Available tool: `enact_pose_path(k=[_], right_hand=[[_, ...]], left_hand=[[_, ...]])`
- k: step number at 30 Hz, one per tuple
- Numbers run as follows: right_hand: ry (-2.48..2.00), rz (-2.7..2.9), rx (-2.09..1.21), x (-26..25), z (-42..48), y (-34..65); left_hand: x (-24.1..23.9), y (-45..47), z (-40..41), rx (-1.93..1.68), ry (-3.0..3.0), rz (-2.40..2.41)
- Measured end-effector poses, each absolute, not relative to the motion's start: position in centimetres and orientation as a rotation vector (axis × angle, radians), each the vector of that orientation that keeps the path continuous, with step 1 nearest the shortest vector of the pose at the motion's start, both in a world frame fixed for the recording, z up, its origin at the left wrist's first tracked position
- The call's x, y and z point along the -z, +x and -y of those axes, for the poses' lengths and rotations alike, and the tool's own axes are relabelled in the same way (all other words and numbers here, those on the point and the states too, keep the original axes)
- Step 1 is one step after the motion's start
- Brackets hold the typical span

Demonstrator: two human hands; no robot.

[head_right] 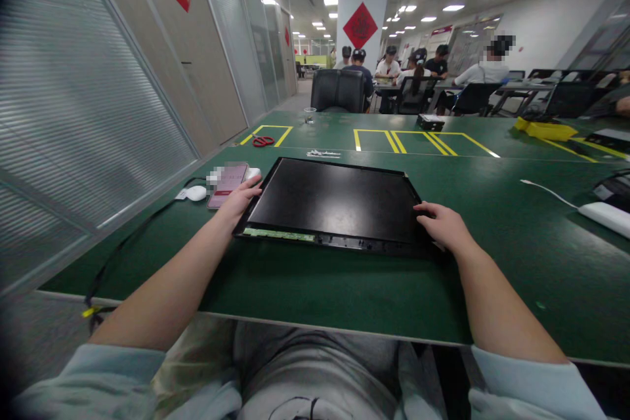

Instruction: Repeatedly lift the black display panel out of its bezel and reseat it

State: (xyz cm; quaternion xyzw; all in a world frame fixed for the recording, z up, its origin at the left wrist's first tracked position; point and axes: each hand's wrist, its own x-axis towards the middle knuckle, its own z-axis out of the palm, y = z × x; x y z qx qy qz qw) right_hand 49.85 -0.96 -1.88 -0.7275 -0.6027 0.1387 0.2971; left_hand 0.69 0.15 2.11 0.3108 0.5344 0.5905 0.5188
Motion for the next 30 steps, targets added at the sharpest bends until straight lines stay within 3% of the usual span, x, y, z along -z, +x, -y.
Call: enact_pose_path(k=[30], right_hand=[[-1.923, 1.629, -0.399, 1.9, 0.9, 49.9]], left_hand=[[-2.9, 1.9, 0.7, -1.328, 0.732, -1.112]])
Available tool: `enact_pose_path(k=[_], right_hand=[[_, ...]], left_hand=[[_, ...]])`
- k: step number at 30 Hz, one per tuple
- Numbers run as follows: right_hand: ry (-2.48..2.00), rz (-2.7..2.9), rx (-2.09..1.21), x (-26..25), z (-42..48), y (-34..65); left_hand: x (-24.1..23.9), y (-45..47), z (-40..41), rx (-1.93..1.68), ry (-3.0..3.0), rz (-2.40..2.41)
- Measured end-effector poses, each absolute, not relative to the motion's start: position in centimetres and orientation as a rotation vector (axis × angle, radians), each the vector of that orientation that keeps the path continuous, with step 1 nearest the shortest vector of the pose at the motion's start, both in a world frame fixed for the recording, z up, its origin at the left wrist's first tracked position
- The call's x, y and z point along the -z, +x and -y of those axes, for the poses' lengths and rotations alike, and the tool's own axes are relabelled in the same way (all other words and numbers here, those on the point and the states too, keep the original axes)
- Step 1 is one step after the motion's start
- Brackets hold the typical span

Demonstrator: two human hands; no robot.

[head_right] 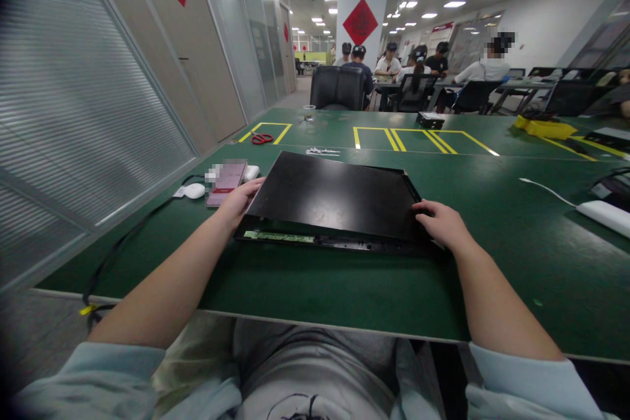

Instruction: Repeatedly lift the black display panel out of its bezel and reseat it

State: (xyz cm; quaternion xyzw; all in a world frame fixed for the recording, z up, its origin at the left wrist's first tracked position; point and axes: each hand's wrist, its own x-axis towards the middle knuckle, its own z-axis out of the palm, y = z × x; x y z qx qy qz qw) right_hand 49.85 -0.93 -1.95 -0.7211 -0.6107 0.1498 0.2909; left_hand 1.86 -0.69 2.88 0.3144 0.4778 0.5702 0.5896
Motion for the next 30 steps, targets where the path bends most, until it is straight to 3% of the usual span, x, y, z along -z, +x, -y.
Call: enact_pose_path(k=[30], right_hand=[[-1.913, 1.643, -0.377, 1.57, 1.28, 49.43]], left_hand=[[-2.29, 1.47, 1.2, -1.447, 0.912, -1.111]])
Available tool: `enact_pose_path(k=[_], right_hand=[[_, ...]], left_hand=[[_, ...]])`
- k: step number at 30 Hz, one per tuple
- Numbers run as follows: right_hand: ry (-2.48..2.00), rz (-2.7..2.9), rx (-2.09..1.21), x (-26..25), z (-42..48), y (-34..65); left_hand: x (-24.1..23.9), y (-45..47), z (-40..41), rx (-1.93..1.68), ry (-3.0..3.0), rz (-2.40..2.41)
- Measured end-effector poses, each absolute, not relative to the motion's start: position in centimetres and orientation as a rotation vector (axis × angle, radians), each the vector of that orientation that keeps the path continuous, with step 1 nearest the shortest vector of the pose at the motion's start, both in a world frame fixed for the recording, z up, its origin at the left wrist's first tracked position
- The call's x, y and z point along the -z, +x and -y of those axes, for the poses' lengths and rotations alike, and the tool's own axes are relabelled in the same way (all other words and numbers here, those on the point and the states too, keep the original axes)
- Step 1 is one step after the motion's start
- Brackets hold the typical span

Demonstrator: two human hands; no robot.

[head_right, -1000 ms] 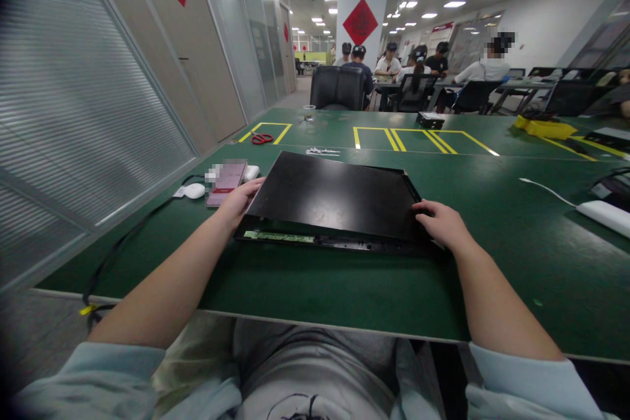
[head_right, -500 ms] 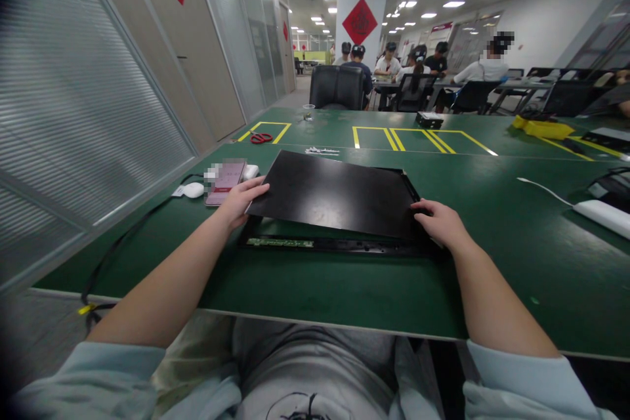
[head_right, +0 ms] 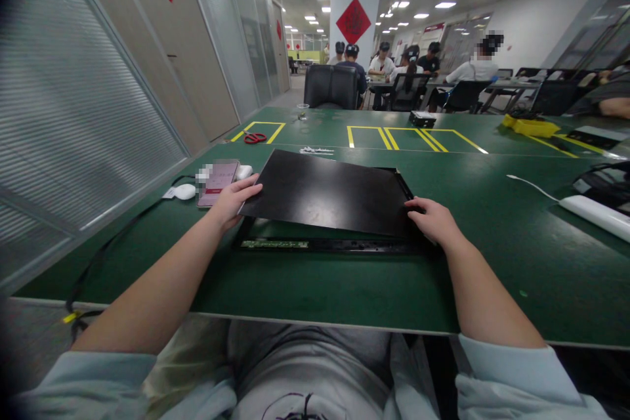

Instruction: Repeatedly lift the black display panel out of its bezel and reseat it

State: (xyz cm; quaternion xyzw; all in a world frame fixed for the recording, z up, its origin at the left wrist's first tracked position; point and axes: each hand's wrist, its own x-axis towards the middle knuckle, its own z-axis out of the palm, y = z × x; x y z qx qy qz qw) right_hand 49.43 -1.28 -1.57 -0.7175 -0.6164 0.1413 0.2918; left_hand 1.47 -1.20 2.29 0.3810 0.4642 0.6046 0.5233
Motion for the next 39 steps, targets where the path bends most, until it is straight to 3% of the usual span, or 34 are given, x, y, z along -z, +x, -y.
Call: enact_pose_path(k=[14, 21, 25, 29, 33, 36, 39], right_hand=[[-1.904, 1.264, -0.619, 1.0, 1.4, 48.7], [-1.57, 0.984, -0.676, -0.6, 2.1, 47.7], [-1.286, 1.036, -0.897, -2.7, 3.7, 46.8], [-1.273, 1.037, -1.098, -4.0, 5.2, 46.1], [-1.213, 0.837, -1.076, -4.5, 5.4, 46.4], [-1.137, 0.693, -1.029, -4.9, 5.1, 47.1], [-1.052, 0.465, -0.978, -5.2, 4.5, 47.1]], left_hand=[[-3.1, 1.9, 2.0, -1.539, 1.132, -0.969], [-3.7, 2.1, 2.4, -1.511, 0.974, -0.939], [-3.6, 1.5, 1.7, -1.579, 0.935, -0.856], [-3.2, 1.1, 1.1, -1.576, 0.934, -0.852], [-2.8, 1.5, 0.9, -1.556, 0.949, -1.035], [-3.3, 2.4, 1.4, -1.764, 1.016, -1.167], [-5.6, 4.4, 3.5, -1.823, 1.144, -1.0]])
